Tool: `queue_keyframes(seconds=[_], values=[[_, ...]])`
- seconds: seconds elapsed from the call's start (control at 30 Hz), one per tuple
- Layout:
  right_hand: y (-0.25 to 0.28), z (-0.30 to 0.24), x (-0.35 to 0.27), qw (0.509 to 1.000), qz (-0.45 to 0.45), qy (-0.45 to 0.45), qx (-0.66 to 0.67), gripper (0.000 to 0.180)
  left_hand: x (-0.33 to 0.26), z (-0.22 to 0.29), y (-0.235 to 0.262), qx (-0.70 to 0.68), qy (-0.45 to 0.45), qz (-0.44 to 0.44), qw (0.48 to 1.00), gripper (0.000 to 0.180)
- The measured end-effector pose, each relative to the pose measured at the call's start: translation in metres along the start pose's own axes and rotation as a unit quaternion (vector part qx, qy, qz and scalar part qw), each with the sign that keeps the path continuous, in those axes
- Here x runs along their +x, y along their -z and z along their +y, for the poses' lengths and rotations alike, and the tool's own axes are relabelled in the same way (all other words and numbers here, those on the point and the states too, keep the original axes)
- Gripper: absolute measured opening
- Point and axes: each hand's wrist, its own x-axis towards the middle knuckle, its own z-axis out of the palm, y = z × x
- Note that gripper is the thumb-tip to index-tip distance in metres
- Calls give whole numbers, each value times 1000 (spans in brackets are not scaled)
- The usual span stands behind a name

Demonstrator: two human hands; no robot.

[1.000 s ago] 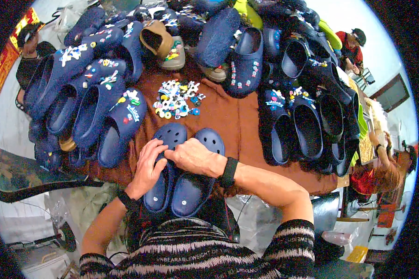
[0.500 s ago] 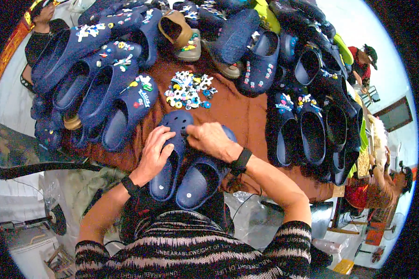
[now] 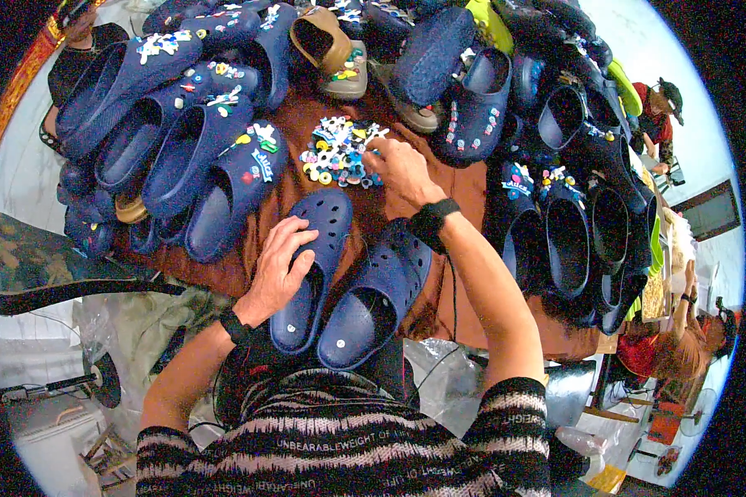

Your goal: Attaching decorative charms into the holes of plastic clogs.

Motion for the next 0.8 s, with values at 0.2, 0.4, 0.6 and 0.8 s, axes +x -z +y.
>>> queue_keyframes(seconds=[0.2, 0.4, 0.6, 0.8], values=[[45, 11, -101, 996, -46, -17, 72, 32, 2, -4, 0, -12, -10, 10, 1000, 38], [45, 3, -203, 918, -117, -244, 289, 67, 1, -5, -2, -17, -13, 26, 999, 36], [9, -21, -193, 899, -59, -258, 350, 66, 0, -2, -1, -29, -4, 23, 999, 35], [-6, -24, -149, 933, -76, -215, 279, 58, -9, 0, 7, -10, 44, 47, 998, 34]])
